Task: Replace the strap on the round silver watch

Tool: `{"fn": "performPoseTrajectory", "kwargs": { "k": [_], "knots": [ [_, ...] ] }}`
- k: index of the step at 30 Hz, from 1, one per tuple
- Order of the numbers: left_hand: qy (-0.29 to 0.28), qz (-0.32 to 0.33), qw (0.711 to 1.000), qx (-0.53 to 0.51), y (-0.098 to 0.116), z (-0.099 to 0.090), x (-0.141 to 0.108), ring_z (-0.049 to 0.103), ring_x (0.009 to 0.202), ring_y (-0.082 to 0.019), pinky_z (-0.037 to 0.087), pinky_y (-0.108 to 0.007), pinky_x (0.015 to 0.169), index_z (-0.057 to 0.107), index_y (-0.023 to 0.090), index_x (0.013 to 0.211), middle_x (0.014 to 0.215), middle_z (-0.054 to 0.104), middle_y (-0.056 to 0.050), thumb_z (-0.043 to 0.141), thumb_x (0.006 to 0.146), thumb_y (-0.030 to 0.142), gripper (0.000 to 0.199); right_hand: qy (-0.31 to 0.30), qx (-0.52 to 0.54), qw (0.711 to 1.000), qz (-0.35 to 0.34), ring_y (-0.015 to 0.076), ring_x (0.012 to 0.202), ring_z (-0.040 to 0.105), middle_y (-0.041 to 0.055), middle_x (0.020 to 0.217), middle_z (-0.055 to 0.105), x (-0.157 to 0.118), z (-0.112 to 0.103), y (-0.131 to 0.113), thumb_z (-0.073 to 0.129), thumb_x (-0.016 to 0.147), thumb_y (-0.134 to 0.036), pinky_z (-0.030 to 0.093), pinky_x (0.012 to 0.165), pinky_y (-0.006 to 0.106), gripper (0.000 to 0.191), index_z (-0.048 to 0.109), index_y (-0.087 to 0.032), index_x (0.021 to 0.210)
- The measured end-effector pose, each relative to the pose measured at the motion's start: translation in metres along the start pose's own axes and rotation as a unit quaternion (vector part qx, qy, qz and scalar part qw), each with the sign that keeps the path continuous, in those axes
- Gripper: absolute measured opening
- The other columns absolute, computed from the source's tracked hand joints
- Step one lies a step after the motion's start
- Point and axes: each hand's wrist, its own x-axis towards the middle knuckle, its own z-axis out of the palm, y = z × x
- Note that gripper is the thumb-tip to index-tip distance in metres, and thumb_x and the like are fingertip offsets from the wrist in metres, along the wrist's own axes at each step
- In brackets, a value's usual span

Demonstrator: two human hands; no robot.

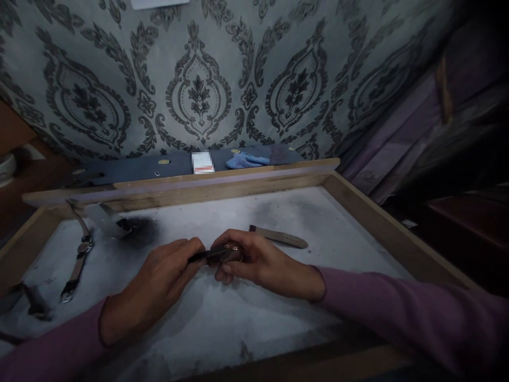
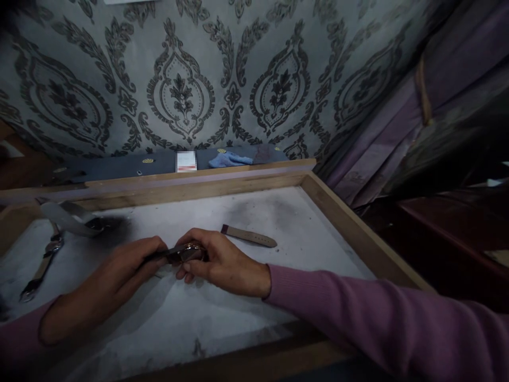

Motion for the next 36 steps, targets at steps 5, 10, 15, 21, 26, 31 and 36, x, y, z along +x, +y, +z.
{"fn": "performPoseTrajectory", "kwargs": {
  "k": [5, 10, 15, 21, 26, 31, 36],
  "knots": [
    [0.013, 0.013, 1.0, 0.006, 0.0, 0.0, 0.0, 0.052, 0.066, -0.015, 0.038, -0.028, 0.061, 0.054, 0.018, 0.084, 0.074, 0.055, 0.0, 0.039, 0.1, 0.025, 0.022, 0.006, -0.001, 1.0, -0.005, 0.0118, 0.074, 0.064, 0.001, 0.078, 0.067, 0.0, 0.001, -0.001, 0.065, 0.084, -0.018, 0.053, 0.075, 0.029, 0.017, 0.057, -0.015, 0.099],
    [0.016, 0.018, 1.0, 0.009, -0.001, 0.002, 0.0, 0.052, 0.066, -0.014, 0.037, -0.027, 0.06, 0.053, 0.018, 0.085, 0.075, 0.055, 0.0, 0.039, 0.099, 0.024, 0.021, 0.013, -0.008, 1.0, -0.004, 0.0112, 0.074, 0.063, 0.0007, 0.078, 0.066, 0.0, 0.001, -0.002, 0.062, 0.084, -0.011, 0.052, 0.077, 0.029, 0.016, 0.057, -0.015, 0.098],
    [0.011, 0.017, 1.0, 0.003, 0.001, 0.0, 0.0, 0.051, 0.065, -0.015, 0.037, -0.028, 0.06, 0.053, 0.018, 0.083, 0.073, 0.055, 0.0, 0.038, 0.099, 0.025, 0.022, 0.017, -0.011, 1.0, -0.001, 0.0111, 0.072, 0.062, 0.0015, 0.077, 0.066, 0.0, 0.002, -0.003, 0.061, 0.084, -0.009, 0.051, 0.076, 0.029, 0.012, 0.057, -0.013, 0.095],
    [-0.03, -0.055, 0.994, -0.092, 0.0, -0.002, 0.002, 0.052, 0.069, -0.014, 0.039, -0.028, 0.063, 0.054, 0.018, 0.086, 0.075, 0.056, 0.001, 0.04, 0.099, 0.03, 0.023, 0.008, 0.003, 1.0, 0.012, 0.0112, 0.072, 0.064, 0.0044, 0.079, 0.068, 0.001, -0.003, 0.001, 0.061, 0.088, -0.02, 0.052, 0.075, 0.028, 0.01, 0.058, -0.012, 0.094],
    [-0.038, -0.076, 0.982, -0.167, -0.003, -0.002, 0.004, 0.053, 0.074, -0.016, 0.041, -0.028, 0.066, 0.057, 0.017, 0.087, 0.079, 0.057, -0.001, 0.041, 0.097, 0.036, 0.027, -0.004, 0.031, 0.999, 0.024, 0.0132, 0.072, 0.066, 0.0058, 0.079, 0.069, 0.002, -0.005, 0.005, 0.068, 0.085, -0.039, 0.053, 0.072, 0.029, 0.032, 0.06, -0.011, 0.095],
    [-0.055, -0.077, 0.969, -0.229, 0.001, -0.004, 0.006, 0.053, 0.075, -0.016, 0.042, -0.028, 0.068, 0.056, 0.017, 0.084, 0.08, 0.058, -0.002, 0.043, 0.096, 0.035, 0.026, -0.012, 0.072, 0.997, 0.026, 0.0137, 0.075, 0.067, 0.0063, 0.081, 0.068, 0.003, -0.005, 0.007, 0.07, 0.083, -0.039, 0.053, 0.071, 0.028, 0.031, 0.061, -0.011, 0.092],
    [-0.08, -0.069, 0.951, -0.292, 0.0, -0.003, 0.007, 0.055, 0.078, -0.015, 0.042, -0.027, 0.071, 0.059, 0.016, 0.085, 0.082, 0.062, -0.002, 0.045, 0.095, 0.034, 0.024, -0.033, 0.119, 0.992, 0.034, 0.0144, 0.077, 0.068, 0.0077, 0.087, 0.067, 0.005, -0.007, 0.01, 0.071, 0.083, -0.032, 0.051, 0.066, 0.024, 0.025, 0.062, -0.01, 0.091]
  ]
}}
